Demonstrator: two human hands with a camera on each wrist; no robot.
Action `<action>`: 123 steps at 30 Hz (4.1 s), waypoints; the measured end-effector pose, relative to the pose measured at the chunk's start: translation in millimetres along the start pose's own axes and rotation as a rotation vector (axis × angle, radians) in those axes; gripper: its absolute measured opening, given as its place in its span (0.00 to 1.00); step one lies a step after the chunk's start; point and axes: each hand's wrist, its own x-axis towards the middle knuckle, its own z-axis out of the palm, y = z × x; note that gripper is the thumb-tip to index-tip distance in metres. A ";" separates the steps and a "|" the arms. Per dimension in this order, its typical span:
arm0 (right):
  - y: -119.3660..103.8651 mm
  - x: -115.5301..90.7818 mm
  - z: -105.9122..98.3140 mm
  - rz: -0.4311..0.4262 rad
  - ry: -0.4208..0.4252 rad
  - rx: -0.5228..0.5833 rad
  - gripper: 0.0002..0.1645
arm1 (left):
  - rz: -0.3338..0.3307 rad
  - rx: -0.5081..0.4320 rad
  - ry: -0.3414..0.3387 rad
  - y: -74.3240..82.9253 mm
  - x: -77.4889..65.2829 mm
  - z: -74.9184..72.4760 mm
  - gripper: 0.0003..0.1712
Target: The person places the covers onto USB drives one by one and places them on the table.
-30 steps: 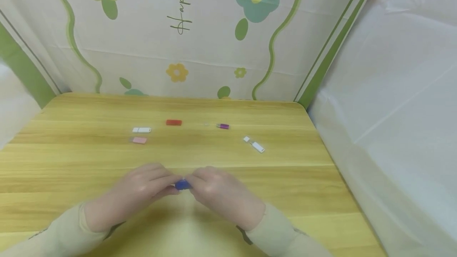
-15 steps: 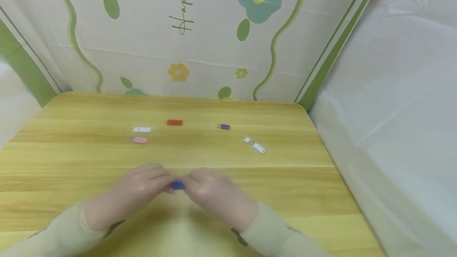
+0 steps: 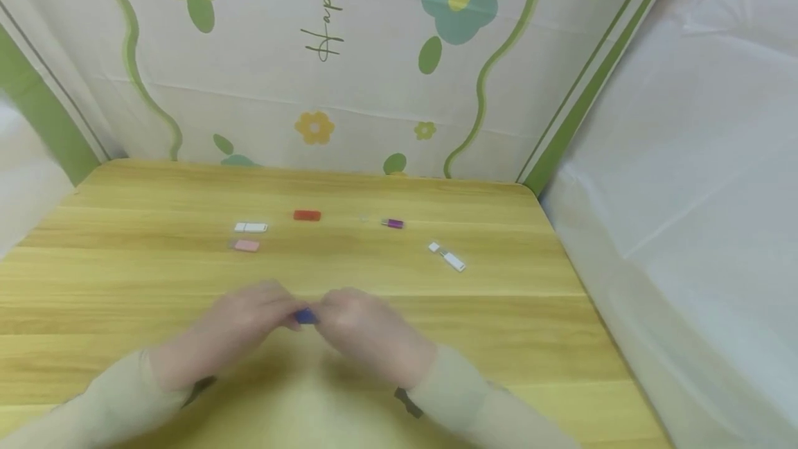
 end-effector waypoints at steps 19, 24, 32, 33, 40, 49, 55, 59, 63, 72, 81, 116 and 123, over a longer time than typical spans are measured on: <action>65.4 50.4 43.4 0.313 -0.333 0.241 0.04 | -0.397 -0.115 -0.486 -79.7 12.7 21.0 0.05; 85.9 69.0 60.2 0.363 -0.397 0.248 0.04 | -0.484 -0.127 -0.568 -110.3 15.9 29.1 0.04; 109.7 92.8 82.0 0.368 -0.445 0.150 0.04 | -0.454 -0.026 -0.627 -143.1 25.2 40.3 0.07; 111.9 94.9 84.1 0.371 -0.452 0.147 0.04 | -0.444 -0.009 -0.631 -146.9 25.5 42.6 0.09; 125.0 105.2 96.6 0.390 -0.467 0.130 0.06 | -0.441 0.022 -0.663 -169.9 28.7 53.7 0.16; 138.3 110.8 110.9 0.464 -0.484 0.175 0.06 | -0.496 0.005 -0.718 -185.0 38.0 55.2 0.11; 141.5 112.5 111.9 0.507 -0.502 0.217 0.08 | -0.490 -0.002 -0.721 -185.6 39.8 53.2 0.09; 140.8 112.3 109.5 0.532 -0.506 0.214 0.09 | -0.447 0.030 -0.713 -182.3 42.6 52.5 0.10; 140.4 111.2 108.0 0.545 -0.499 0.206 0.07 | -0.407 0.101 -0.716 -177.5 46.9 53.1 0.10; 140.9 111.0 110.1 0.575 -0.484 0.162 0.06 | -0.440 0.138 -0.700 -169.4 56.9 53.2 0.22; 146.0 105.5 112.7 0.604 -0.464 0.248 0.06 | -0.460 0.094 -0.729 -192.6 47.4 66.8 0.13; 235.3 7.6 22.7 0.692 -0.583 0.173 0.17 | -0.760 -0.087 -0.730 -167.6 132.8 122.1 0.26; 236.9 1.2 43.5 0.687 -0.544 0.199 0.16 | -0.808 -0.089 -0.730 -173.4 131.2 144.5 0.19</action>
